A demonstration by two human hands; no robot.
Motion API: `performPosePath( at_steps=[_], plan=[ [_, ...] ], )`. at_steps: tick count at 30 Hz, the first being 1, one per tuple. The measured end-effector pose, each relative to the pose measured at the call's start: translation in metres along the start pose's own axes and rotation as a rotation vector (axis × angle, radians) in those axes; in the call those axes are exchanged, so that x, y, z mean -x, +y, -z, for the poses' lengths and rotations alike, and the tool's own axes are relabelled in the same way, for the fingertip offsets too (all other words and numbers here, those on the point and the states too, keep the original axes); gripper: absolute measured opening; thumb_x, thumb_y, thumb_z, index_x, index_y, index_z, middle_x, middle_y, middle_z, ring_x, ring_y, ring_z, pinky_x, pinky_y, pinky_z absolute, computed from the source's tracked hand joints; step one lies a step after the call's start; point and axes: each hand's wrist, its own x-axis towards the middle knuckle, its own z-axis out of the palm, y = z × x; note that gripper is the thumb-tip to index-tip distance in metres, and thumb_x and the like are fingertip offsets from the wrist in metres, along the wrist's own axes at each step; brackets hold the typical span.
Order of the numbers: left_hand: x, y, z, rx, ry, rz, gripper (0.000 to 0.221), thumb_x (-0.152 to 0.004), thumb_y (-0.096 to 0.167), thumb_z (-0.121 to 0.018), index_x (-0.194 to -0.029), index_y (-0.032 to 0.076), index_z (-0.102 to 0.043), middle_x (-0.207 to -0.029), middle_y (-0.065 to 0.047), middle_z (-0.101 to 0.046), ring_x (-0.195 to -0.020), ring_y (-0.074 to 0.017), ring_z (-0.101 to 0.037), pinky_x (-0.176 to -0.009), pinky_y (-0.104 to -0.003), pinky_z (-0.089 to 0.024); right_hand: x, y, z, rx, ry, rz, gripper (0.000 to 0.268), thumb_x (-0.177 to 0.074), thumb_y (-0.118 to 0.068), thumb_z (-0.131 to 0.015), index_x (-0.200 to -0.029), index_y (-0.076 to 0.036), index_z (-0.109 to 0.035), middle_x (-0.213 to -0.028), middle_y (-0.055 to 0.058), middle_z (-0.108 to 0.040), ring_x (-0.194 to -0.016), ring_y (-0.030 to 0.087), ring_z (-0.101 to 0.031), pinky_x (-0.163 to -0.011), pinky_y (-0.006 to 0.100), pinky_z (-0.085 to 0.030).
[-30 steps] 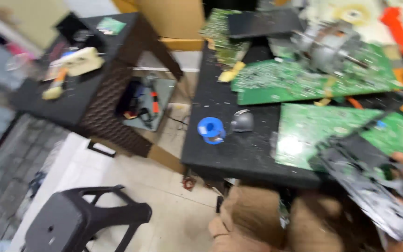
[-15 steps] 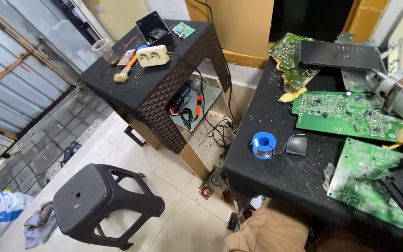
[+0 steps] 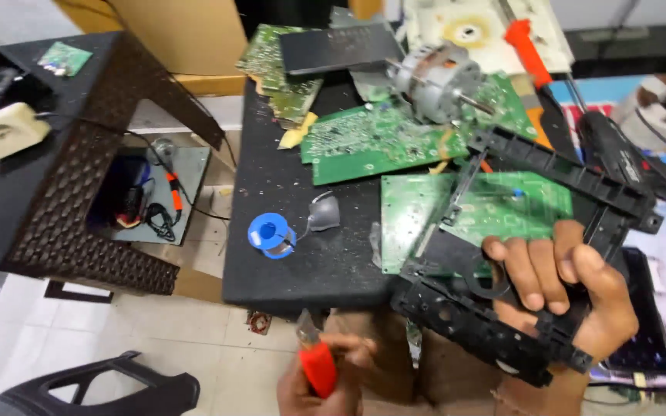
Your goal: Disassembling a plastic electronic housing using a utility knife to extract internal components.
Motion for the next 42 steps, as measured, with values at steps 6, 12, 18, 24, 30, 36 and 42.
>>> performPosePath(
  at_steps=[6,12,18,24,30,36,42],
  plan=[
    [-0.033,0.049,-0.010,0.122,-0.248,0.347,0.047,-0.089,0.040,-0.066,-0.107,-0.001,-0.077,-0.085,-0.019,-0.087,-0.029,-0.0113,-0.049,-0.025,-0.025,-0.037,-0.002,-0.006,-0.007,0.180,-0.065,-0.007,0.021,-0.096,-0.021,-0.052,-0.078,-0.015,-0.044,-0.054,-0.007,-0.033,-0.055,0.010,-0.037,-0.090,0.032,-0.037],
    [-0.045,0.082,-0.032,-0.058,-0.401,0.785,0.047,-0.079,0.022,-0.076,-0.123,0.008,-0.081,-0.097,-0.008,-0.084,-0.077,-0.0136,-0.071,-0.050,-0.026,-0.051,0.003,-0.009,-0.014,0.072,0.021,-0.112,0.020,-0.096,-0.017,-0.054,-0.078,-0.014,-0.045,-0.053,-0.007,-0.033,-0.053,0.010,-0.035,-0.088,0.033,-0.037],
    [-0.039,0.080,-0.043,0.190,-0.241,0.896,0.050,-0.080,0.016,-0.075,-0.124,-0.006,-0.073,-0.070,-0.027,-0.074,-0.035,-0.0225,-0.048,-0.033,-0.033,-0.041,-0.003,-0.013,-0.002,0.042,-0.125,-0.150,0.022,-0.102,-0.026,-0.052,-0.099,-0.006,-0.061,-0.077,0.003,-0.053,-0.084,0.022,-0.054,-0.106,0.043,-0.039],
    [-0.039,0.071,-0.046,0.316,-0.206,0.896,0.056,-0.080,0.019,-0.075,-0.129,-0.007,-0.070,-0.070,-0.026,-0.071,-0.032,-0.0239,-0.048,-0.032,-0.031,-0.037,-0.006,-0.012,0.003,-0.150,-0.065,-0.254,0.056,-0.098,-0.025,-0.066,-0.140,0.009,-0.053,-0.132,0.035,-0.057,-0.129,0.048,-0.052,-0.115,0.061,-0.035],
    [-0.046,0.073,-0.055,0.383,-0.120,1.007,0.057,-0.083,0.023,-0.071,-0.135,-0.001,-0.070,-0.072,-0.028,-0.067,-0.034,-0.0239,-0.044,-0.031,-0.031,-0.036,-0.007,-0.007,-0.005,-0.342,-0.210,-0.262,0.069,-0.107,-0.006,-0.072,-0.154,0.017,-0.027,-0.155,0.046,-0.032,-0.146,0.057,-0.034,-0.121,0.063,-0.031],
    [-0.038,0.066,-0.064,0.426,-0.102,0.995,0.027,-0.089,0.020,-0.069,-0.094,-0.005,-0.062,-0.075,-0.029,-0.069,-0.031,-0.0253,-0.041,-0.031,-0.030,-0.026,-0.008,0.000,-0.005,-0.346,-0.228,-0.256,0.084,-0.102,-0.025,-0.075,-0.158,0.011,-0.024,-0.162,0.044,-0.019,-0.155,0.052,-0.020,-0.126,0.060,-0.015],
    [-0.033,0.070,-0.066,0.406,-0.132,0.917,0.033,-0.087,0.021,-0.066,-0.109,-0.003,-0.062,-0.072,-0.028,-0.068,-0.034,-0.0184,-0.039,-0.033,-0.029,-0.025,-0.005,0.004,0.009,-0.170,-0.181,-0.243,0.094,-0.095,-0.039,-0.077,-0.159,0.005,-0.024,-0.165,0.039,-0.020,-0.155,0.051,-0.021,-0.127,0.064,-0.014]
  ],
)
